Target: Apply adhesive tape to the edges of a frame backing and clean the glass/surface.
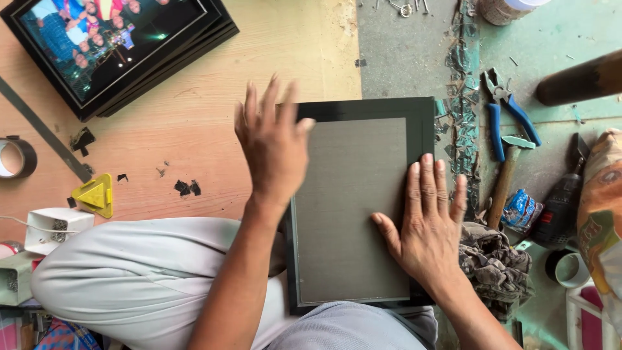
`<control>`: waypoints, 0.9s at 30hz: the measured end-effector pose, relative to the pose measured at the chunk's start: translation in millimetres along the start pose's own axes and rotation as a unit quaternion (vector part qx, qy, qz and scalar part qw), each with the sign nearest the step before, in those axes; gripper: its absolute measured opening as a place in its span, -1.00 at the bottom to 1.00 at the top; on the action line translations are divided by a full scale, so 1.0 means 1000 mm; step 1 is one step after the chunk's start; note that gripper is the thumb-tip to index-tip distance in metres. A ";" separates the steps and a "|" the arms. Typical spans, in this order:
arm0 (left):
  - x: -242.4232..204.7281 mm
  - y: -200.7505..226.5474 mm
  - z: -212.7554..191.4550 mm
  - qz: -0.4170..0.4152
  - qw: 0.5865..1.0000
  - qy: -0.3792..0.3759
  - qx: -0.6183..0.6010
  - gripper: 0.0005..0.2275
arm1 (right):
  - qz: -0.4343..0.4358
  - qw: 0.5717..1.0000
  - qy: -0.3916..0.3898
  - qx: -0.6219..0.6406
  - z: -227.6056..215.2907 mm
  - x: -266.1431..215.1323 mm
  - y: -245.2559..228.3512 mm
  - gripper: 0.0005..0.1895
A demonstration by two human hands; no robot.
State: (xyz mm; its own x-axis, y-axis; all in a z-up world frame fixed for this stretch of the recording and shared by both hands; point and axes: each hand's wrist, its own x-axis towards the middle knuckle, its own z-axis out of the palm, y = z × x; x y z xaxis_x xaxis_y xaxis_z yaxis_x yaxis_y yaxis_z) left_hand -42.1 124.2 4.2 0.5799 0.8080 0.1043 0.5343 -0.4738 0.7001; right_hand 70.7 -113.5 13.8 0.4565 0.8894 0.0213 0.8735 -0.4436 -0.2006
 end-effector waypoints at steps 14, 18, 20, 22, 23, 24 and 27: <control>0.002 0.080 0.069 0.267 0.895 -0.256 0.250 -0.32 | -0.023 0.986 0.037 0.164 -0.009 -0.007 0.031 -0.22; -0.012 0.079 0.063 0.292 0.882 -0.269 0.255 -0.31 | 0.022 0.963 0.090 0.255 0.008 -0.009 0.053 -0.41; -0.023 0.082 0.055 0.297 0.876 -0.279 0.257 -0.30 | 0.072 0.950 0.117 0.281 0.025 -0.009 0.071 -0.51; -0.035 0.085 0.049 0.310 0.868 -0.295 0.253 -0.29 | 0.242 0.930 0.092 0.262 0.047 -0.011 0.092 -0.62; -0.043 0.086 0.048 0.311 0.867 -0.295 0.253 -0.29 | 0.243 0.930 0.093 0.262 0.052 -0.012 0.095 -0.62; -0.052 0.087 0.047 0.324 0.865 -0.294 0.246 -0.28 | 0.250 0.945 0.055 0.203 0.056 -0.013 0.098 -0.66; -0.077 0.090 0.038 0.348 0.855 -0.306 0.233 -0.25 | 0.252 0.962 -0.006 0.109 0.066 -0.011 0.102 -0.67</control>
